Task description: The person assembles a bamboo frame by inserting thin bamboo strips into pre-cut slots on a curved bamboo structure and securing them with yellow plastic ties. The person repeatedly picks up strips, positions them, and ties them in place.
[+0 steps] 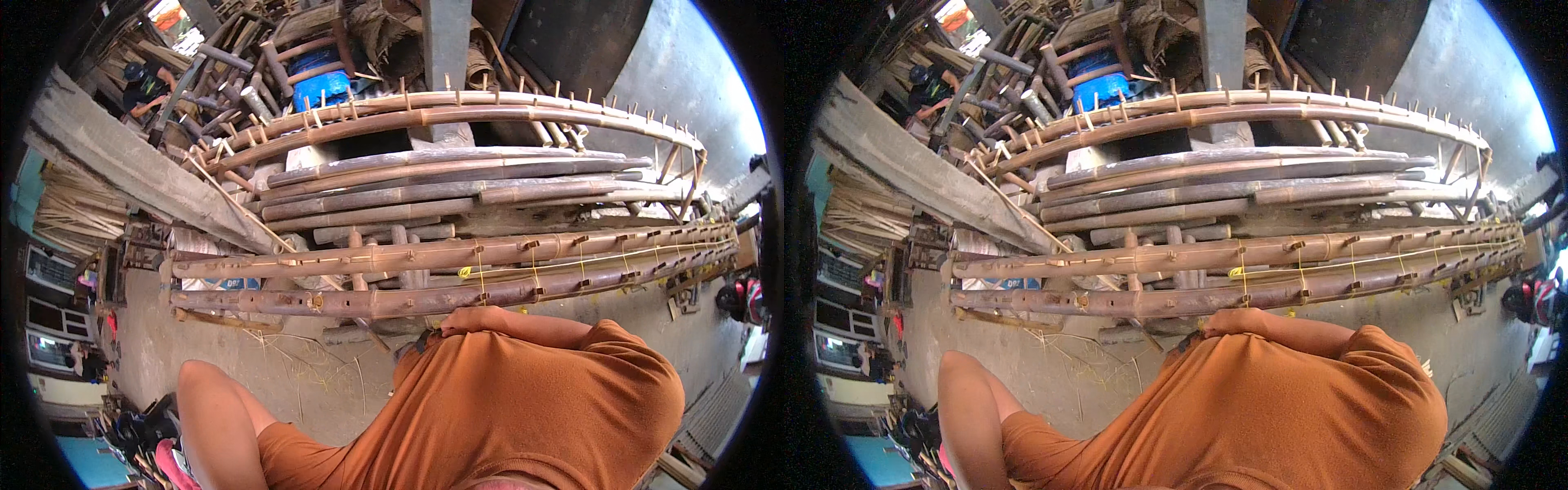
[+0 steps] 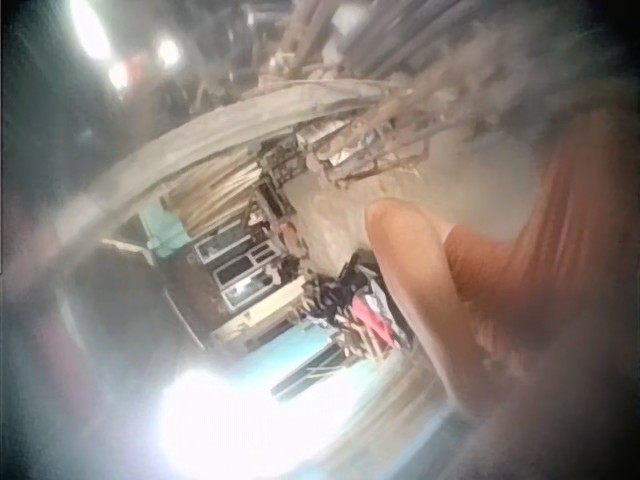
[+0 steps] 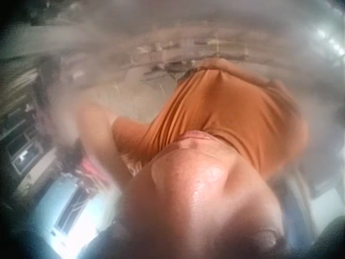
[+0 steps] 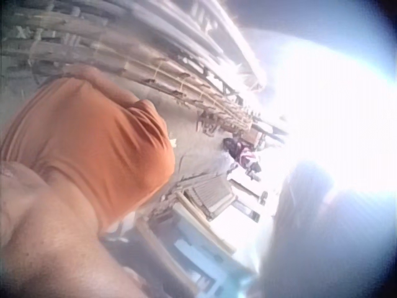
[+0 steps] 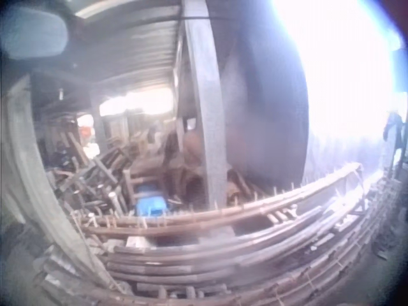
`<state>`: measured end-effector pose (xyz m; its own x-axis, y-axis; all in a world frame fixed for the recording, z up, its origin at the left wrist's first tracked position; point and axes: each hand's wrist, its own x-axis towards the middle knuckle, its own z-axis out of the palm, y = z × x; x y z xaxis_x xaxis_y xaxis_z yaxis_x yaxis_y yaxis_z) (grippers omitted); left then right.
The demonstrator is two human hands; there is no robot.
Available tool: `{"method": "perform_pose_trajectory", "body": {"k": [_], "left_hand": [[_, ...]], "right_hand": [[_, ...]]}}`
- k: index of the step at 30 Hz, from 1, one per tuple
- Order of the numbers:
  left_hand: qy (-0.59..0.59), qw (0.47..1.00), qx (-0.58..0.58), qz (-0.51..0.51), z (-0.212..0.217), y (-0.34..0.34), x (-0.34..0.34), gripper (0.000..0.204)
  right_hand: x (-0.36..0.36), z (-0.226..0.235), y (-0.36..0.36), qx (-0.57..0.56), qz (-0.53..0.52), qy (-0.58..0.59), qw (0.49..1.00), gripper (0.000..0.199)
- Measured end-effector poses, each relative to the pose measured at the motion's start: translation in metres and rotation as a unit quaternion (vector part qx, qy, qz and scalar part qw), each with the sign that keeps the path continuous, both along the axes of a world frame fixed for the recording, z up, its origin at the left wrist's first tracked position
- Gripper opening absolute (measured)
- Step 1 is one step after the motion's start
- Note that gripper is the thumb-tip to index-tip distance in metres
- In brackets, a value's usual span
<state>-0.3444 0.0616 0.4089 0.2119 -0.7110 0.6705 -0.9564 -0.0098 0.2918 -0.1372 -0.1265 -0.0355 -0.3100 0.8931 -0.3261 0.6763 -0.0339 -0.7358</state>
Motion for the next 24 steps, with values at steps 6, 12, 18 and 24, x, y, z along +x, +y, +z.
{"method": "perform_pose_trajectory", "body": {"k": [6, 12, 18, 24], "left_hand": [[-0.004, 0.999, 0.008, 0.033, 0.006, -0.006, -0.013, 0.021], [-0.007, 0.999, 0.009, 0.042, 0.005, -0.008, -0.023, 0.021], [-0.011, 1.000, 0.008, 0.005, 0.006, -0.003, -0.018, 0.021], [0.000, 0.996, 0.008, -0.091, 0.006, -0.002, 0.018, 0.021]], "right_hand": [[0.003, -0.010, 0.009, -0.033, 0.023, 0.038, 0.998, 0.039], [0.000, -0.007, 0.013, -0.062, -0.001, 0.044, 0.997, 0.040], [-0.010, 0.006, 0.009, -0.058, -0.058, 0.026, 0.996, 0.040], [-0.032, 0.022, -0.002, -0.056, -0.146, -0.120, 0.980, 0.026]]}}
